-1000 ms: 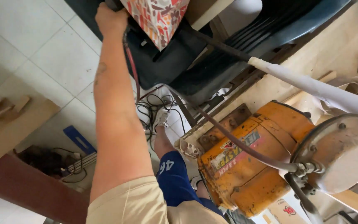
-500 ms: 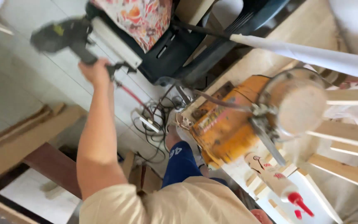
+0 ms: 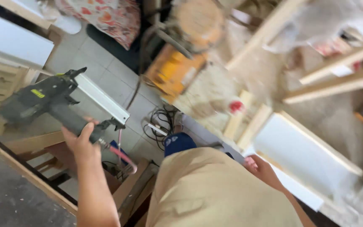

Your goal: Assembling a wooden frame by applying wood glue to slats and securing them with a pneumatic nail gun.

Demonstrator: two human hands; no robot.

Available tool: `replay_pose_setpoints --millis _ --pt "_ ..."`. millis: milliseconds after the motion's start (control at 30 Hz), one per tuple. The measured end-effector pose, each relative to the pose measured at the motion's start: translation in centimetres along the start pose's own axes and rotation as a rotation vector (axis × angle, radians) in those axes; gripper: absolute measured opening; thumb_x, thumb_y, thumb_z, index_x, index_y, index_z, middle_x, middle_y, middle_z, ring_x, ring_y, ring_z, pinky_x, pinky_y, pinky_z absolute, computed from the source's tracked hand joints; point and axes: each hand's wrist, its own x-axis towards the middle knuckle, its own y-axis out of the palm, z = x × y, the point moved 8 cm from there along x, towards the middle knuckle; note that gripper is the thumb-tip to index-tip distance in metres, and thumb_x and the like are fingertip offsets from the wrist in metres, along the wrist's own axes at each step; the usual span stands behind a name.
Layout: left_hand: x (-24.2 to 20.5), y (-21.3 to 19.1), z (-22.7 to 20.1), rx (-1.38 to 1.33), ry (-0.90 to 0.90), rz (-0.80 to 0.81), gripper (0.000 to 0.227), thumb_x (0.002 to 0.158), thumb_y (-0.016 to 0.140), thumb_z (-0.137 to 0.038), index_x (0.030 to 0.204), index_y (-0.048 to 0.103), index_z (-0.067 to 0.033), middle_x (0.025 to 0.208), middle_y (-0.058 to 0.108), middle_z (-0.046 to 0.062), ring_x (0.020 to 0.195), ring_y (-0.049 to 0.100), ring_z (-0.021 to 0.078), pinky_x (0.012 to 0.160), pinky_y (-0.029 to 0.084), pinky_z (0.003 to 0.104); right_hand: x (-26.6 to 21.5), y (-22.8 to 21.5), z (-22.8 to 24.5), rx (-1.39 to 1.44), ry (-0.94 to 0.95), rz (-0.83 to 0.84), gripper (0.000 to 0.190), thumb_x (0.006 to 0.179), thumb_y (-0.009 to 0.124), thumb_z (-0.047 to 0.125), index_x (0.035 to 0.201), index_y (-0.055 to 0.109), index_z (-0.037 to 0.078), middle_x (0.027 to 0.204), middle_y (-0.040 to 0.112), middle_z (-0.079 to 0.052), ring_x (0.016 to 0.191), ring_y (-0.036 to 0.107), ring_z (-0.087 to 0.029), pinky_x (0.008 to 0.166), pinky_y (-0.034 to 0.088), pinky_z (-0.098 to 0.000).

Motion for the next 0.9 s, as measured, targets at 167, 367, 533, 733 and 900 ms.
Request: replay_pose_setpoints --millis 167,367,533,733,900 --pt "-17.9 6.5 -4.5 0.336 0.247 0.471 0.079 0.101 0.064 -0.019 0.168 0.028 -0.0021 0.097 0.063 0.015 0.096 0.060 0.0248 0.094 0.053 0.047 -2.8 -1.1 -0.6 0.122 -0.273 0.093 0.036 0.095 0.063 0.041 0.122 0.069 0.019 0.118 0.076 -0.002 0.107 0.069 -0.020 0.093 0.049 -0.0339" --pt "-30.2 11.8 -3.0 0.428 0.130 0.999 0.032 0.082 0.073 -0.006 0.112 0.059 -0.0048 0.089 0.070 0.011 0.080 0.071 0.0215 0.081 0.065 0.037 -11.4 -4.2 6.1 0.339 -0.627 0.238 0.038 0.097 0.066 0.044 0.124 0.067 0.017 0.106 0.072 0.000 0.096 0.068 -0.015 0.082 0.054 -0.0320" --pt "-36.2 19.1 2.6 0.786 0.278 1.261 0.043 0.074 0.088 -0.012 0.107 0.067 0.0057 0.094 0.075 0.024 0.085 0.074 0.0387 0.076 0.060 0.046 -14.2 -5.5 4.7 0.575 -0.709 0.235 0.044 0.093 0.075 0.043 0.124 0.068 0.012 0.104 0.073 -0.004 0.098 0.069 -0.018 0.088 0.057 -0.0350" --pt "-47.9 28.1 10.9 0.969 0.910 1.520 0.058 0.086 0.062 -0.015 0.141 0.054 0.0022 0.112 0.067 0.023 0.087 0.068 0.0423 0.074 0.056 0.053 -12.8 -5.3 1.6 1.429 -0.520 0.059 0.043 0.088 0.077 0.033 0.119 0.068 0.004 0.104 0.070 -0.011 0.103 0.071 -0.030 0.101 0.056 -0.0519" --pt "-51.5 28.9 16.2 0.990 1.561 1.331 0.032 0.096 0.049 -0.009 0.124 0.060 0.0008 0.087 0.057 0.009 0.067 0.061 0.0274 0.058 0.048 0.042 -9.5 -3.9 -0.2 2.157 -0.058 -0.184 0.028 0.110 0.058 0.030 0.101 0.065 0.005 0.102 0.075 -0.008 0.104 0.073 -0.023 0.103 0.056 -0.0385"
